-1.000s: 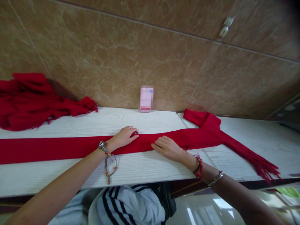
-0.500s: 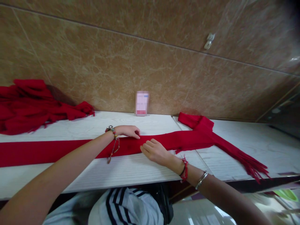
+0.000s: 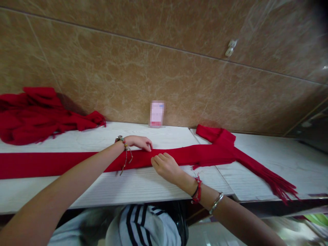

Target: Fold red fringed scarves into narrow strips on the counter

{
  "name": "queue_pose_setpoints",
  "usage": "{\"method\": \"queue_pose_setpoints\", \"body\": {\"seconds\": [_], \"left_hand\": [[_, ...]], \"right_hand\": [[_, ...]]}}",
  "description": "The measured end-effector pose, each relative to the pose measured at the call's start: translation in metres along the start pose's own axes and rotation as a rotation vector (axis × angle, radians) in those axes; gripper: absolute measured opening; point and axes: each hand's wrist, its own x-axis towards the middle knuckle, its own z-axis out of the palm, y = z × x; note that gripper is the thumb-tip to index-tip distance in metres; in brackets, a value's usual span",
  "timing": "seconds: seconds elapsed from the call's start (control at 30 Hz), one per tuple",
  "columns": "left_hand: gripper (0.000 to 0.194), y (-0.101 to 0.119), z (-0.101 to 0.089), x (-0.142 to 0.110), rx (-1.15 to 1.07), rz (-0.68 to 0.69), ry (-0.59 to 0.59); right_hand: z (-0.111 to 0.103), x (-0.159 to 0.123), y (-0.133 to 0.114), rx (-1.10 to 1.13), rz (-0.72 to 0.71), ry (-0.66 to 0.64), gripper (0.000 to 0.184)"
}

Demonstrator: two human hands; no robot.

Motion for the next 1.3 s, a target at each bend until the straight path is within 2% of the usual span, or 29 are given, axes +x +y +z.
{"method": "queue_pose_setpoints", "body": {"seconds": [0.2,0.6,0.73,0.93,1.3], "left_hand": [[0.034,-0.012,-0.004,-0.014,-0.076,-0.035,0.005],[0.037,-0.027,-0.007,-0.024,-0.099,-0.098,-0.022],[0.039,-0.03,-0.009,-0.028,-0.122,-0.116,-0.038],[0.031,-0.031,-0.012,-0.029,-0.171,-0.137,-0.104],[0.028,-0.035,-0.012,-0.04,-0.216,-0.173,-0.072]], "right_hand": [[0.0,0.017,-0.01,0.041,-0.036,0.008,0.02],[0.005,0.03,-0.025,-0.012,-0.061,0.228,0.022],[0.005,0.034,-0.03,-0.001,-0.061,0.205,0.02],[0.006,0.038,-0.034,-0.005,-0.043,0.186,0.018],[0.011,0.048,-0.039,-0.001,-0.065,0.227,0.021]]}}
